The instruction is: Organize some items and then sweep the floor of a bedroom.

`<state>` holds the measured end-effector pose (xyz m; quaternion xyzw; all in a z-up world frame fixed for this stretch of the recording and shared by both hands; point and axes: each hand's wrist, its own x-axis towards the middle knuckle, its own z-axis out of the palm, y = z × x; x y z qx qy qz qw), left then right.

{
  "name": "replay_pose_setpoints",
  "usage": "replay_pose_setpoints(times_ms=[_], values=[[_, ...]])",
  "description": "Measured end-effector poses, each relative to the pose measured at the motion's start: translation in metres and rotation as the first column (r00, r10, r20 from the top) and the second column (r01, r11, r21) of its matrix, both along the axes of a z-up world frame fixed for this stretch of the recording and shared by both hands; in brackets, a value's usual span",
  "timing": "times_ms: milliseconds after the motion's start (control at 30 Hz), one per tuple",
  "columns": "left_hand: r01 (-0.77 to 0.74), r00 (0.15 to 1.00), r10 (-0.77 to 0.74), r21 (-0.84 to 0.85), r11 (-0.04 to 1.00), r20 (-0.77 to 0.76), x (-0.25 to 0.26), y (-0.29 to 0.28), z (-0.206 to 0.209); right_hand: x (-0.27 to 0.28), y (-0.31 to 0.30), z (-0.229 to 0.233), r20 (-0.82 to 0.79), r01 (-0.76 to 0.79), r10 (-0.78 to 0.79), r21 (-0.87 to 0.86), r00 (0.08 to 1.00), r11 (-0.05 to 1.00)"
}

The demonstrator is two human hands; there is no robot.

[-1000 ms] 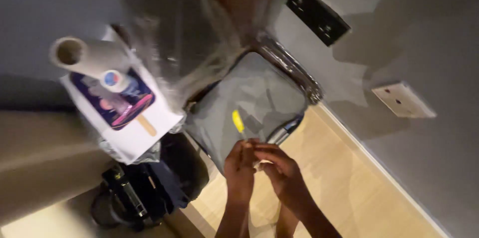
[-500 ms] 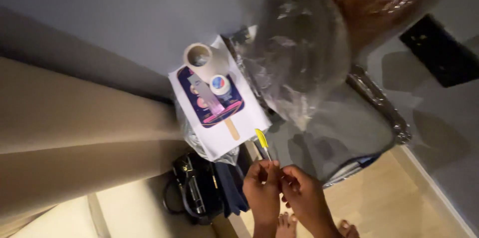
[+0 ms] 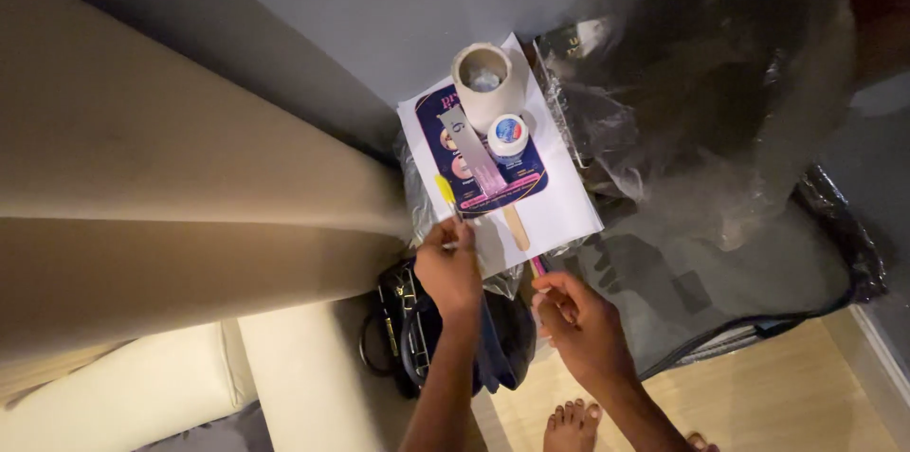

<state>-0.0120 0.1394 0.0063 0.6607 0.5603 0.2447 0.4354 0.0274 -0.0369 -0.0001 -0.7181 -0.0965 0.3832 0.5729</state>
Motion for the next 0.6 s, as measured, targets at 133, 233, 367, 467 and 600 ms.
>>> replay_pose_setpoints(times_ms=[133, 233, 367, 467, 600], values=[[-0.016, 0.993, 0.025, 0.083, 0.996, -0.112, 0.018, 0.023, -0.007, 0.001, -0.007, -0.002, -0.120, 0.027, -0.032, -0.037, 0.992, 0.999], [0.001, 0.996, 0.008, 0.100, 0.995, -0.089, 0.030, 0.031, -0.026, 0.006, -0.017, -0.005, -0.036, 0.061, -0.065, -0.091, 0.997, 0.994], [0.048, 0.998, -0.039, 0.198, 0.979, -0.051, 0.033, 0.038, -0.033, 0.009, -0.029, -0.003, -0.046, 0.104, -0.109, -0.105, 0.993, 0.989], [0.081, 0.996, -0.072, 0.266, 0.960, -0.043, 0.035, 0.036, -0.033, 0.017, -0.038, 0.002, -0.064, 0.143, -0.149, -0.089, 0.987, 0.986], [0.017, 0.981, -0.038, 0.112, 0.994, 0.189, 0.032, 0.020, -0.019, 0.025, -0.048, 0.010, -0.117, 0.158, -0.173, -0.126, 0.978, 0.979]])
